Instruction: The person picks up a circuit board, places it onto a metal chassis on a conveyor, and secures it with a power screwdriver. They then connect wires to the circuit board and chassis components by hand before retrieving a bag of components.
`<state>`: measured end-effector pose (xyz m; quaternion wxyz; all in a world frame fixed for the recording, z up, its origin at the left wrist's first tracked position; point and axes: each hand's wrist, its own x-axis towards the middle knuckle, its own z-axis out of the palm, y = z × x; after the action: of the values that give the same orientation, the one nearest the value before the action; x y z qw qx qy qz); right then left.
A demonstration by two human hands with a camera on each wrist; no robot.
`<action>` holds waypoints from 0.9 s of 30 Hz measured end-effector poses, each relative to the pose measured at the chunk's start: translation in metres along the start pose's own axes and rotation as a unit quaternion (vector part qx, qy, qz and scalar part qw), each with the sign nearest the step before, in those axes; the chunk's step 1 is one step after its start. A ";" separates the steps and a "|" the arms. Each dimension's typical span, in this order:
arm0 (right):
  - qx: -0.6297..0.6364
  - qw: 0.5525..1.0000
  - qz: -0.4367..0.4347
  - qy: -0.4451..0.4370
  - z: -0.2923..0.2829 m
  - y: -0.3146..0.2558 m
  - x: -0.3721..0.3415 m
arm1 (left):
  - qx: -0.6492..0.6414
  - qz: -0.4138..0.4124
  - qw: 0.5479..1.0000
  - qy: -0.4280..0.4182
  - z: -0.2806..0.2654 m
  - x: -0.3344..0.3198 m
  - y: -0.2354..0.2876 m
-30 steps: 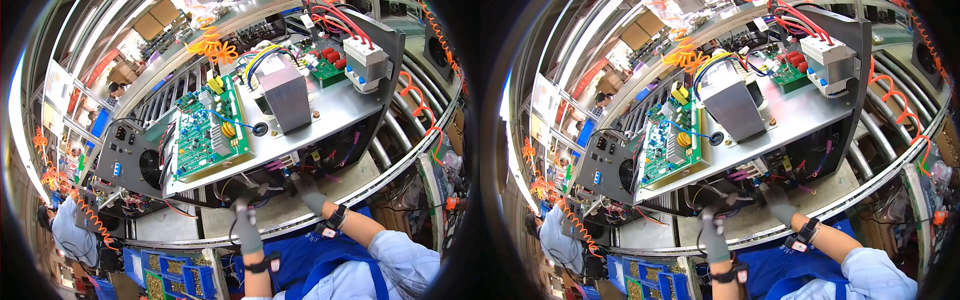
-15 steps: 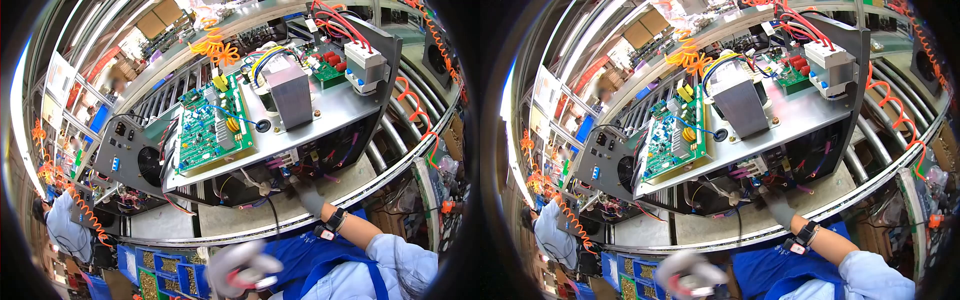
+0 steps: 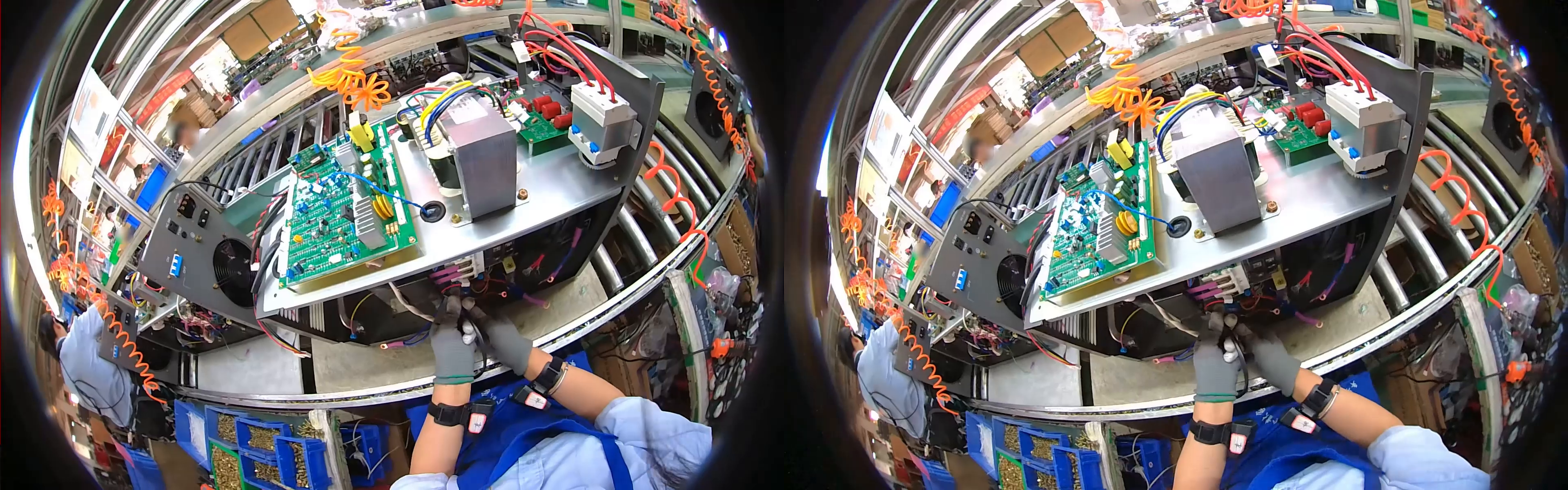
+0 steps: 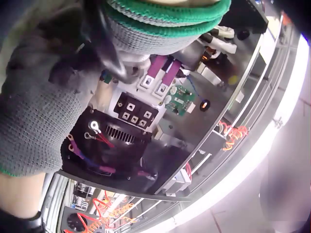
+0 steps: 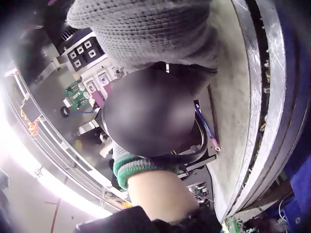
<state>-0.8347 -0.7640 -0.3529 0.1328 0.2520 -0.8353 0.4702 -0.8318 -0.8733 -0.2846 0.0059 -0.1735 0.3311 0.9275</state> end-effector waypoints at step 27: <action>-0.032 0.974 -0.008 -0.223 -0.105 -0.062 0.093 | 0.416 0.158 0.892 -0.080 -0.007 -0.043 0.026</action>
<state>-0.8797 -0.7285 -0.2106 -0.0450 0.3533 -0.8562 0.3742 -0.7924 -0.8937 -0.2594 -0.0427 -0.0259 0.7079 0.7045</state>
